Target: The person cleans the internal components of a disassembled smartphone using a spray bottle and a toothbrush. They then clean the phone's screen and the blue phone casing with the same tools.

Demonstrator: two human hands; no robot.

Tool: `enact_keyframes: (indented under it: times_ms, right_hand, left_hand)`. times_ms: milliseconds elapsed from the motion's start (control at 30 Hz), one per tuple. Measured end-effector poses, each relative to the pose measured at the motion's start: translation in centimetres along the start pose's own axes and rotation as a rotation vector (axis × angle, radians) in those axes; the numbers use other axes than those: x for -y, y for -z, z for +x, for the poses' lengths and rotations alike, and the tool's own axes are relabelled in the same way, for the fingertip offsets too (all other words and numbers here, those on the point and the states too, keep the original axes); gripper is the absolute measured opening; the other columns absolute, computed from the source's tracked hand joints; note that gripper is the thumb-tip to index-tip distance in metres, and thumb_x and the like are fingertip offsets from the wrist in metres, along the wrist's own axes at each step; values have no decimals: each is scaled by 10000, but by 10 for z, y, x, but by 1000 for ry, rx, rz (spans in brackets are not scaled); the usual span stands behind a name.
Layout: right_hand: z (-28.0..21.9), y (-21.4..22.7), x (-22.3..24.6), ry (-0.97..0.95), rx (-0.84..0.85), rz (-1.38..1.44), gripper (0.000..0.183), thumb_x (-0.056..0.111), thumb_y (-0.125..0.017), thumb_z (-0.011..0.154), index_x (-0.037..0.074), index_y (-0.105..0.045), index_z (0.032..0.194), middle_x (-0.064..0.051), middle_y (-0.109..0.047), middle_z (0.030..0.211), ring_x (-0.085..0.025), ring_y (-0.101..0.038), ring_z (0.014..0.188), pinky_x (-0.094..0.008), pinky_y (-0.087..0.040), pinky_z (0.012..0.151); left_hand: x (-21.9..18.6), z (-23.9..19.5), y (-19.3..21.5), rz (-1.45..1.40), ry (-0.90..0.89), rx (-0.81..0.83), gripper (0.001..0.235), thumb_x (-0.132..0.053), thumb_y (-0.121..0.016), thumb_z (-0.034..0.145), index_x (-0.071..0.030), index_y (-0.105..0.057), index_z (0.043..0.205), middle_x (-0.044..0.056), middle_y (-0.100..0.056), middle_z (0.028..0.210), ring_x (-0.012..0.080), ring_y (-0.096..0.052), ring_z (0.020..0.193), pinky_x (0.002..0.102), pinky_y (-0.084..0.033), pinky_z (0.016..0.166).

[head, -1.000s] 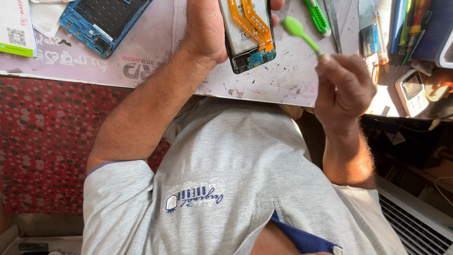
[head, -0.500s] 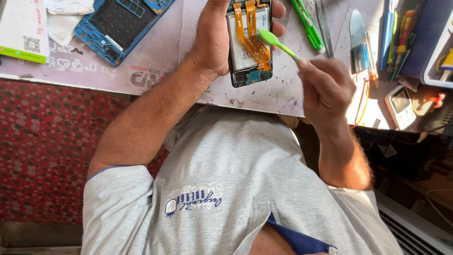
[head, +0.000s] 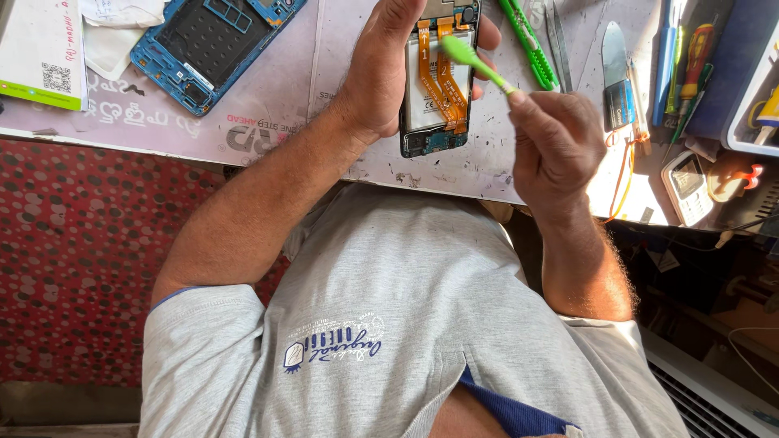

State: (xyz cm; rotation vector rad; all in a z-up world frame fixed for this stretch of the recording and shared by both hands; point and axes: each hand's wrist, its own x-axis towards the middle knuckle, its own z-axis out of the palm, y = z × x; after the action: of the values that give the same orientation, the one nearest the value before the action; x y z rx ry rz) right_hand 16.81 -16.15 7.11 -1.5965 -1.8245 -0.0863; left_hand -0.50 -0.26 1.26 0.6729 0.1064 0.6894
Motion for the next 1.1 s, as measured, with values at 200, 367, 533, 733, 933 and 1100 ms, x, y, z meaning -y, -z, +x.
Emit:
enact_keyframes:
  times_ms: [200,367,533,733,933,1100]
  right_hand:
    - [-2,0,-4,-18,13,41,240,-13,-787,1071,94,-728,1278,-79,-696,972,-189,-642,854,-323,-502,668]
    - [3,-7,-6,33,11,21,262,-14,-766,1052,95,-723,1287,-61,-692,949,-178,-638,833,-336,-498,667]
    - [8,-15,-4,81,-19,-8,271,-19,-763,1010,106,-737,1248,-64,-686,899,-177,-604,772,-356,-468,649]
    - [8,-10,1,20,42,34,258,-6,-760,1087,110,-712,1312,-71,-691,972,-187,-657,876,-337,-515,691]
    - [8,-17,-1,-2,-10,67,255,0,-756,1063,104,-721,1293,-68,-711,964,-178,-665,856,-323,-544,697]
    - [11,-10,1,13,2,25,256,19,-760,1089,117,-711,1321,-68,-706,978,-183,-661,873,-327,-535,693]
  left_hand:
    - [-1,-1,-3,78,-11,39,693,-670,-468,1055,-49,-591,1336,192,-726,1135,256,-786,970,402,-713,808]
    - [-5,1,-7,115,-11,61,694,-668,-460,1073,-17,-609,1263,193,-729,1108,239,-785,959,392,-719,793]
    - [-6,0,-6,113,1,40,714,-678,-464,1042,-17,-619,1261,182,-732,1135,230,-789,960,380,-721,780]
    - [-7,0,-7,142,13,26,718,-681,-470,1038,-17,-618,1270,179,-736,1123,235,-787,974,397,-725,809]
    - [-10,-1,-9,124,-7,49,717,-675,-475,1042,-3,-622,1241,177,-738,1060,229,-784,940,368,-716,772]
    - [-13,-4,-13,113,25,16,750,-682,-478,1027,22,-647,1223,182,-749,1055,232,-789,947,375,-716,786]
